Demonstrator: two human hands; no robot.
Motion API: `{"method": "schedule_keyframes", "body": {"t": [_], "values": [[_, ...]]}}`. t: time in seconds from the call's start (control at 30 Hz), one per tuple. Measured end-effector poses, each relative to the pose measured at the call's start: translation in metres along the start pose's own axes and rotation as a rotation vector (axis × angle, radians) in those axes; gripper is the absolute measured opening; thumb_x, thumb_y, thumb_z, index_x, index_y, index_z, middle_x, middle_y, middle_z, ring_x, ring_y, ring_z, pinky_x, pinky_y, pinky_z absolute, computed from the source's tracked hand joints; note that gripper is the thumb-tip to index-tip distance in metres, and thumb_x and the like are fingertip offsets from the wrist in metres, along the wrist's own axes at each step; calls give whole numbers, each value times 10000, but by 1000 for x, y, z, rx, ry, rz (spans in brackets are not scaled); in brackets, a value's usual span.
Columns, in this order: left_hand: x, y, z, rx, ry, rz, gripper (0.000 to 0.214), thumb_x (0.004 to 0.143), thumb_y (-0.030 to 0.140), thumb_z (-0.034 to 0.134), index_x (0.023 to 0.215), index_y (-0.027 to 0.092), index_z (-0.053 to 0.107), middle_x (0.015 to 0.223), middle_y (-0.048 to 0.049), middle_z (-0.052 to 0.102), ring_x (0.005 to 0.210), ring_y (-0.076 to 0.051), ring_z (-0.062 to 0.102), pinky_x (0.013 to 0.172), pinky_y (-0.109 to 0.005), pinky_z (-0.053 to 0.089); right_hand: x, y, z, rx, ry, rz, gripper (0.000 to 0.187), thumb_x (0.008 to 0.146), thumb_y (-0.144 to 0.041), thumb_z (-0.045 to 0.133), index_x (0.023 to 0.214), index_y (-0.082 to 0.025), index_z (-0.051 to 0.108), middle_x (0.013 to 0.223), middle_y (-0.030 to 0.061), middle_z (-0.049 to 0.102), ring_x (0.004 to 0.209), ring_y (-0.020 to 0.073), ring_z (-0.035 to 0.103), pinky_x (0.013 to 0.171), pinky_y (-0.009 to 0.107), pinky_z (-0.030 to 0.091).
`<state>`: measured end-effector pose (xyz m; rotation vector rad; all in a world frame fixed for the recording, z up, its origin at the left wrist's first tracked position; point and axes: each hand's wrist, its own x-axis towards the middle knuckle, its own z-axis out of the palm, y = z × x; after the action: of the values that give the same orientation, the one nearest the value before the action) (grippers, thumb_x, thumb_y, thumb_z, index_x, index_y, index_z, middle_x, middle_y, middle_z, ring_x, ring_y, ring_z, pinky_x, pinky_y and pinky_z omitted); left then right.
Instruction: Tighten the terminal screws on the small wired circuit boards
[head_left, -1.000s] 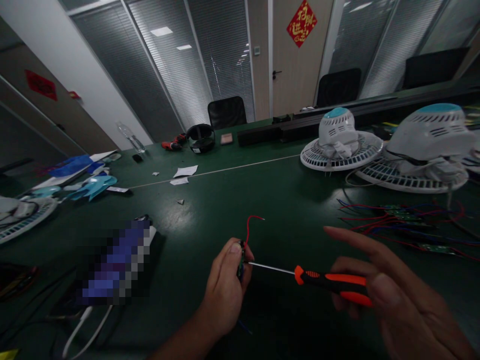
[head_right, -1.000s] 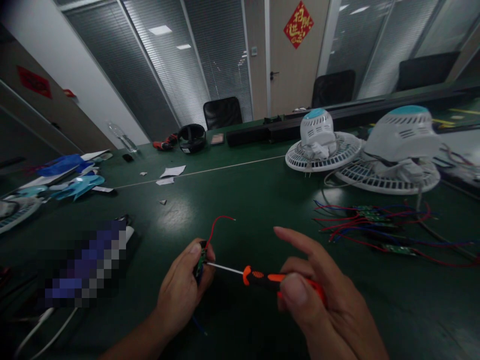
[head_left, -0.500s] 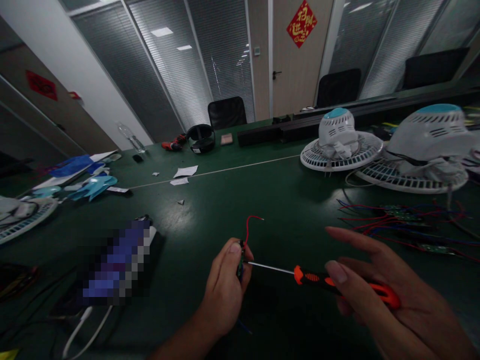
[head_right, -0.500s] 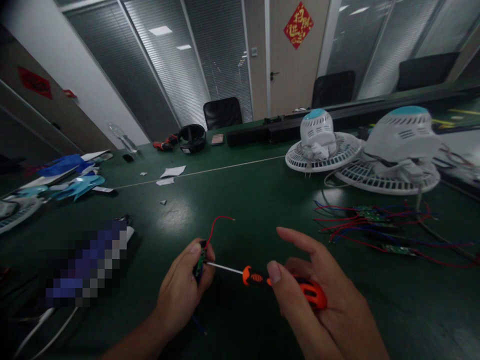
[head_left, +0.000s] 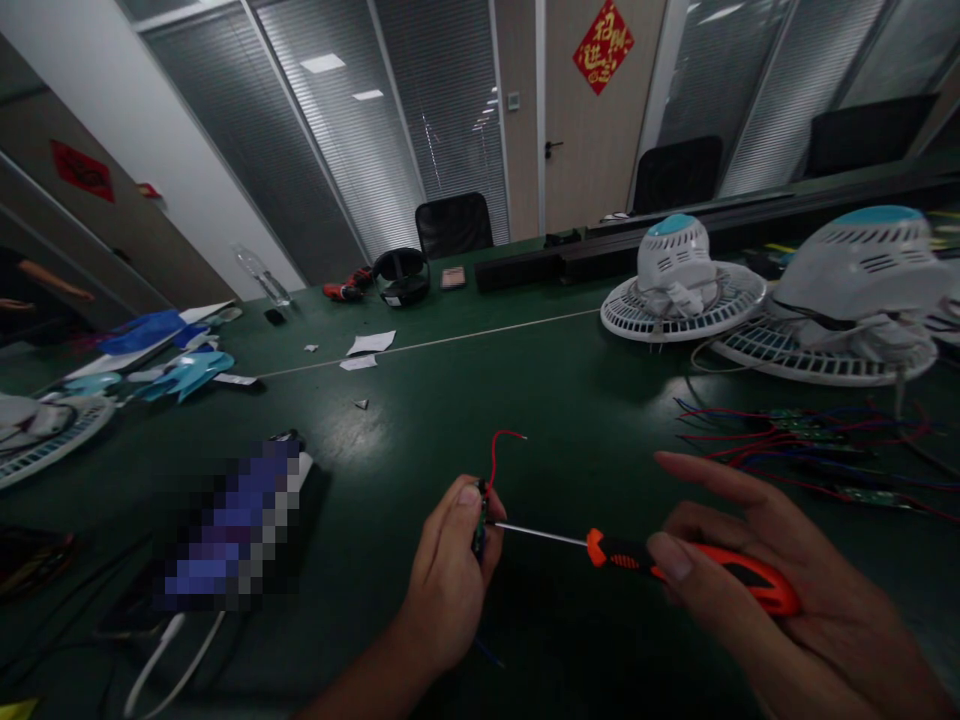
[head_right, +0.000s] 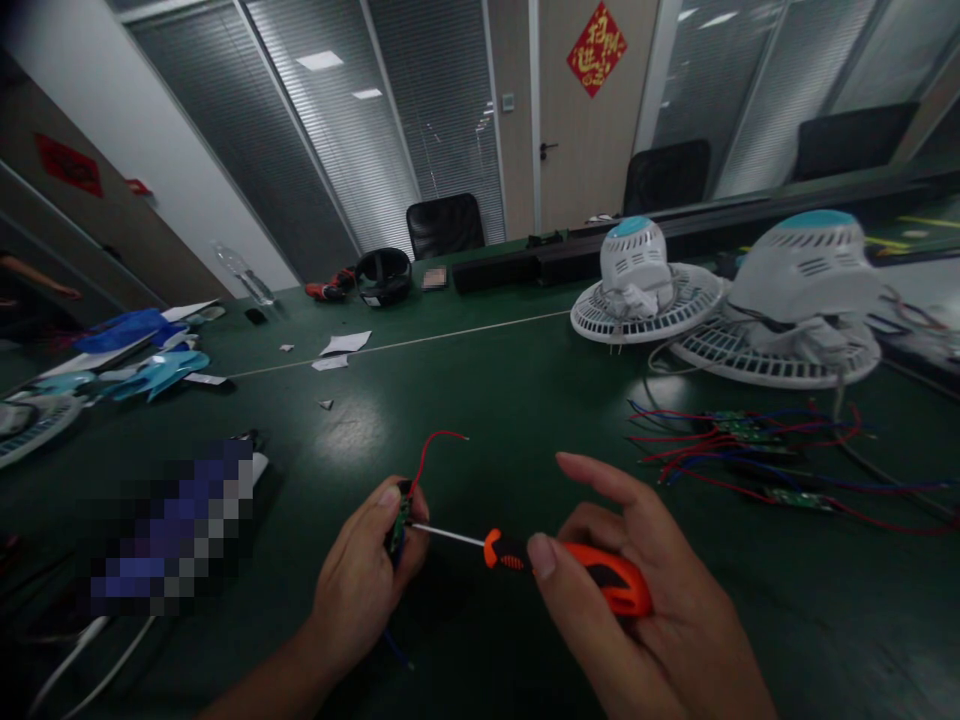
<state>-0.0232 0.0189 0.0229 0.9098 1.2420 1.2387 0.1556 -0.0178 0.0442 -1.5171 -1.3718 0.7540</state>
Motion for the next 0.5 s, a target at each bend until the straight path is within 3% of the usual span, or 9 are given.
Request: {"method": "schedule_keyframes", "body": {"t": [0.1, 0.27, 0.5], "values": [[0, 2, 1, 14, -16, 9, 261, 784, 357, 487, 605, 177, 547, 579, 21, 442, 477, -95, 383, 418, -187, 334, -2, -2, -1, 52, -7, 54, 446, 777, -550, 439, 1139, -290, 465, 681, -14, 613, 606, 165, 584, 406, 237, 394], [0, -5, -3, 56, -34, -6, 325, 843, 396, 402, 648, 172, 535, 563, 42, 419, 468, -79, 368, 419, -164, 317, -1, 0, -3, -16, -15, 82, 468, 811, -576, 335, 1145, -291, 497, 473, -58, 525, 420, 133, 488, 414, 249, 388], [1, -8, -5, 32, -55, -7, 324, 846, 407, 408, 665, 166, 528, 599, 42, 434, 496, -70, 371, 440, -151, 327, 2, 2, -1, -105, 30, 27, 445, 762, -560, 458, 1081, -266, 560, 426, -56, 508, 360, 136, 497, 323, 225, 389]]}}
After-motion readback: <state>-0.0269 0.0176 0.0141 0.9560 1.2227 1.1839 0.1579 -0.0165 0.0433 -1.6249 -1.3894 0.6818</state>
